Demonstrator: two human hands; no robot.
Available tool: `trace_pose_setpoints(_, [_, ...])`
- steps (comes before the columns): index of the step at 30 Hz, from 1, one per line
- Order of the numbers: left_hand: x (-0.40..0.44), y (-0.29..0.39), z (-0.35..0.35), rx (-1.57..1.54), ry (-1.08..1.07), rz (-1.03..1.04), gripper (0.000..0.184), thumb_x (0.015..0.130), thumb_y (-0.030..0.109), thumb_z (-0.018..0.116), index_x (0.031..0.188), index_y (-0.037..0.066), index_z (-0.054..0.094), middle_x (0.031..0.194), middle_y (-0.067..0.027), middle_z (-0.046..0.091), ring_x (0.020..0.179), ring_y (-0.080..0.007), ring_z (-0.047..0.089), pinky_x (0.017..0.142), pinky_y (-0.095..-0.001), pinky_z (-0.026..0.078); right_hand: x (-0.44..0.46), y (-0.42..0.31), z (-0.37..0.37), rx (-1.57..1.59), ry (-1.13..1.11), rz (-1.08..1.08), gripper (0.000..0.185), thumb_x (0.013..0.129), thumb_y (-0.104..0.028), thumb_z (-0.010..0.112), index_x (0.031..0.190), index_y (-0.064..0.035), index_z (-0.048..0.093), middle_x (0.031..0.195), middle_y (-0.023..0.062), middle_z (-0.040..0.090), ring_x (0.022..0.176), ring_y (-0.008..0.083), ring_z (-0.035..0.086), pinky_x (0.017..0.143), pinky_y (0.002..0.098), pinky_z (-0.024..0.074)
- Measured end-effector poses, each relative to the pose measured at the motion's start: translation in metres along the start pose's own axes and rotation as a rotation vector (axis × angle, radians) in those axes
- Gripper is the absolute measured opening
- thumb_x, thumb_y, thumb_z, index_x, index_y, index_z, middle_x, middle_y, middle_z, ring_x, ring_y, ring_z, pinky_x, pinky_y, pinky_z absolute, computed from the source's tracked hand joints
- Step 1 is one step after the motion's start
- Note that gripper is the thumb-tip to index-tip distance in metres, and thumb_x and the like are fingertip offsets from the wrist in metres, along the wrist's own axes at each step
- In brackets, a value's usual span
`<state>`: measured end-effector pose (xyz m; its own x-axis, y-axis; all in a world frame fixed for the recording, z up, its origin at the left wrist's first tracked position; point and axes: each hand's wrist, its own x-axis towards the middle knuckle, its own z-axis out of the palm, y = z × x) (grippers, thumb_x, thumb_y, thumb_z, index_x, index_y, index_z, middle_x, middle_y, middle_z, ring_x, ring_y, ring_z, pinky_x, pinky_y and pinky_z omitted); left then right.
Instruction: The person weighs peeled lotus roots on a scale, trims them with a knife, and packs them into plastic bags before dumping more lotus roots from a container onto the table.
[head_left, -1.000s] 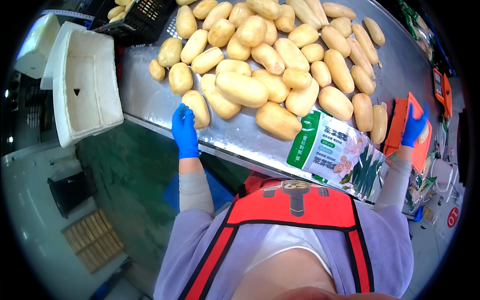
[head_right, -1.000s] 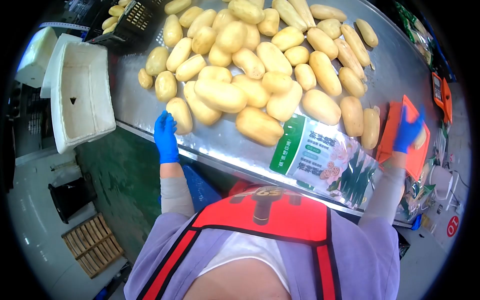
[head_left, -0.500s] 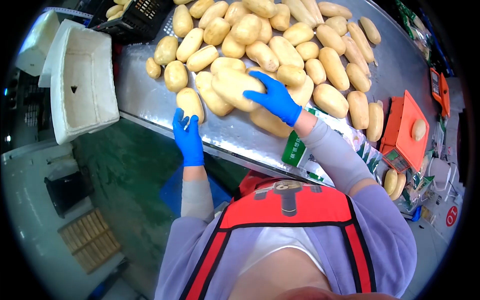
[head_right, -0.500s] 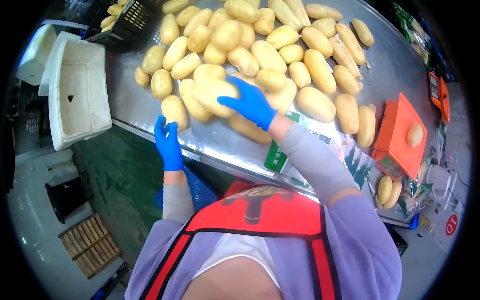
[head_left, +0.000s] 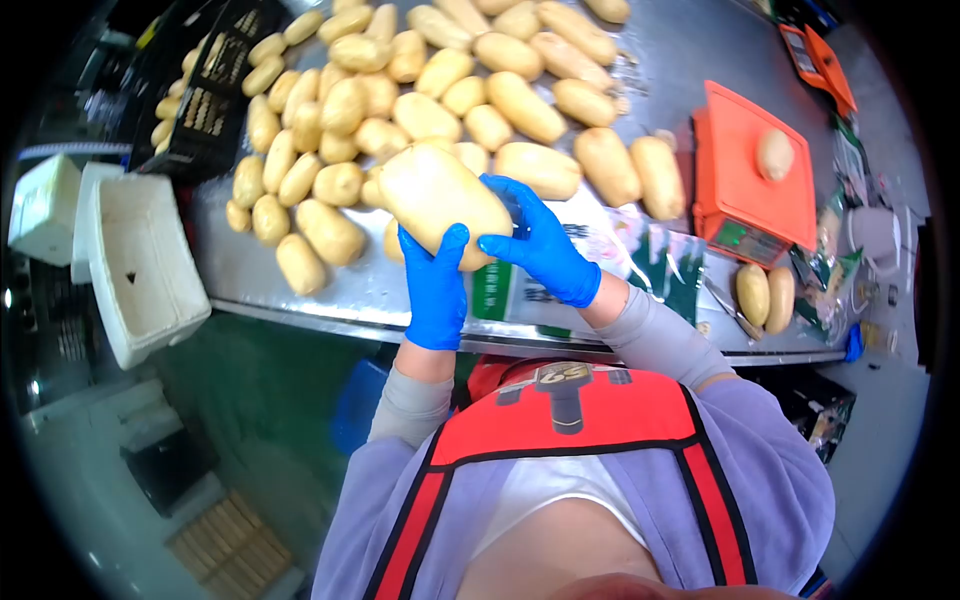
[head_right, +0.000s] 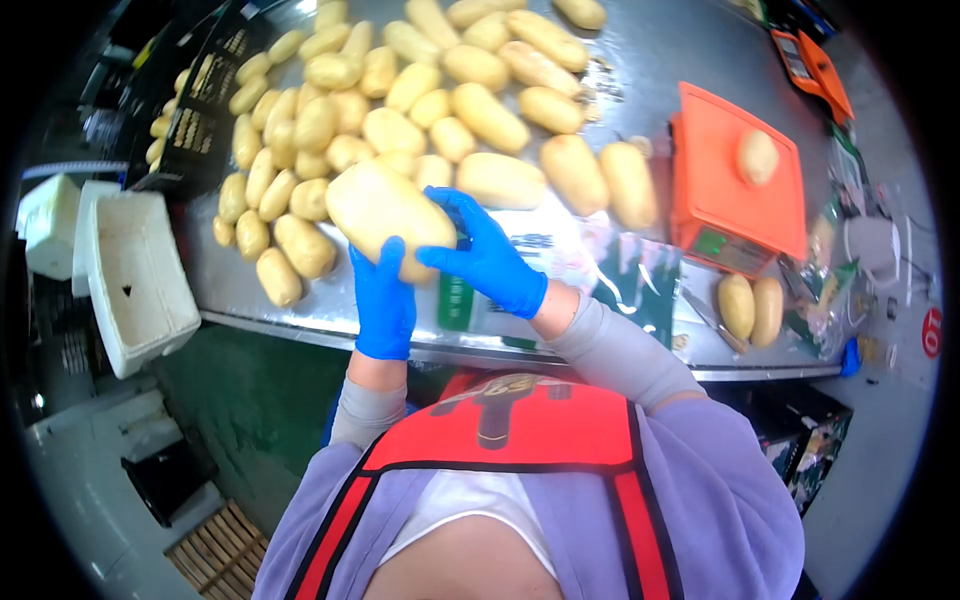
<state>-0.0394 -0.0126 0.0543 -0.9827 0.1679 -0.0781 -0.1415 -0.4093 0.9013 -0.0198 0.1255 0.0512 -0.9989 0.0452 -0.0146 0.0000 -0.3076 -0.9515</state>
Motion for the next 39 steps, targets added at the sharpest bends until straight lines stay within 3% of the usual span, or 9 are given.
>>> trace_pose_setpoints(10, [-0.028, -0.039, 0.132, 0.101, -0.261, -0.035, 0.073, 0.073, 0.009, 0.068, 0.133, 0.003, 0.027, 0.125, -0.0126, 0.043, 0.113, -0.0235, 0.048, 0.094, -0.0351, 0.042, -0.052, -0.081, -0.12, -0.282, 0.215, -0.153, 0.063, 0.076, -0.029, 0.07, 0.126, -0.0026, 0.043, 0.112, 0.0114, 0.054, 0.101, 0.0173, 0.054, 0.085, 0.0308, 0.0448])
trace_pose_setpoints(15, [-0.032, -0.045, 0.176, 0.309, -0.474, -0.087, 0.078, 0.071, 0.012, 0.071, 0.133, 0.002, 0.025, 0.125, -0.0132, 0.043, 0.114, -0.0235, 0.047, 0.093, -0.0348, 0.042, -0.061, -0.096, -0.202, -0.061, 0.269, -0.066, 0.025, 0.086, -0.02, 0.057, 0.101, -0.001, 0.059, 0.092, 0.0093, 0.061, 0.088, 0.0155, 0.058, 0.079, 0.0278, 0.045])
trace_pose_setpoints(17, [-0.026, -0.055, 0.193, 0.315, -0.522, 0.004, 0.079, 0.071, 0.013, 0.071, 0.133, 0.001, 0.025, 0.124, -0.0138, 0.044, 0.112, -0.0241, 0.048, 0.092, -0.0346, 0.043, -0.053, -0.096, -0.238, -0.475, 0.693, -0.41, 0.034, 0.084, -0.027, 0.059, 0.108, -0.0029, 0.057, 0.103, 0.0124, 0.059, 0.092, 0.0205, 0.058, 0.08, 0.0311, 0.045])
trace_pose_setpoints(19, [-0.009, -0.069, 0.207, 0.356, -0.53, 0.009, 0.078, 0.071, 0.015, 0.072, 0.132, 0.0, 0.026, 0.121, -0.0148, 0.045, 0.109, -0.0244, 0.05, 0.089, -0.0342, 0.045, -0.044, -0.093, -0.289, -1.46, 1.002, -0.569, 0.052, 0.078, -0.037, 0.064, 0.119, -0.0088, 0.051, 0.122, 0.0169, 0.049, 0.106, 0.0289, 0.053, 0.086, 0.0365, 0.0436])
trace_pose_setpoints(20, [-0.001, -0.074, 0.216, 0.355, -0.503, -0.049, 0.077, 0.071, 0.017, 0.073, 0.13, -0.001, 0.028, 0.118, -0.0153, 0.047, 0.106, -0.0239, 0.051, 0.088, -0.0335, 0.045, -0.044, -0.093, -0.3, -1.454, 1.006, -0.563, 0.052, 0.078, -0.037, 0.064, 0.119, -0.0088, 0.051, 0.122, 0.0169, 0.049, 0.106, 0.0289, 0.053, 0.086, 0.0365, 0.0436])
trace_pose_setpoints(22, [0.018, -0.085, 0.235, 0.35, -0.495, -0.139, 0.073, 0.071, 0.021, 0.074, 0.126, -0.004, 0.033, 0.113, -0.0157, 0.051, 0.101, -0.0227, 0.053, 0.085, -0.0322, 0.046, -0.043, -0.094, -0.32, -1.73, 0.994, 0.01, 0.065, 0.072, -0.04, 0.067, 0.128, -0.0165, 0.044, 0.136, 0.0186, 0.035, 0.117, 0.0358, 0.044, 0.092, 0.0407, 0.0402])
trace_pose_setpoints(25, [0.045, -0.107, 0.265, 0.332, -0.526, -0.19, 0.068, 0.071, 0.025, 0.075, 0.119, -0.006, 0.039, 0.106, -0.0155, 0.055, 0.094, -0.0214, 0.057, 0.081, -0.031, 0.048, -0.047, -0.087, -0.371, -1.105, 0.895, -0.196, 0.067, 0.071, -0.039, 0.067, 0.13, -0.0223, 0.041, 0.139, 0.0193, 0.03, 0.119, 0.0357, 0.042, 0.096, 0.04, 0.0383])
trace_pose_setpoints(30, [0.068, -0.136, 0.318, 0.469, -0.662, -0.2, 0.067, 0.068, 0.029, 0.076, 0.117, -0.004, 0.045, 0.104, -0.0158, 0.057, 0.092, -0.0219, 0.059, 0.078, -0.0324, 0.049, -0.113, -0.107, -0.382, -0.439, 0.861, -0.514, 0.063, 0.073, -0.012, 0.07, 0.129, -0.0046, 0.042, 0.123, 0.0085, 0.048, 0.112, 0.0184, 0.048, 0.093, 0.0303, 0.0405])
trace_pose_setpoints(39, [0.074, -0.157, 0.367, 0.875, -0.813, -0.133, 0.077, 0.065, 0.041, 0.074, 0.121, -0.004, 0.046, 0.114, -0.0187, 0.056, 0.101, -0.0257, 0.057, 0.085, -0.0335, 0.046, -0.294, -0.062, -0.457, -0.848, 1.093, -0.303, 0.063, 0.069, -0.009, 0.07, 0.126, -0.0064, 0.046, 0.122, 0.0136, 0.049, 0.111, 0.0254, 0.049, 0.096, 0.0341, 0.0387])
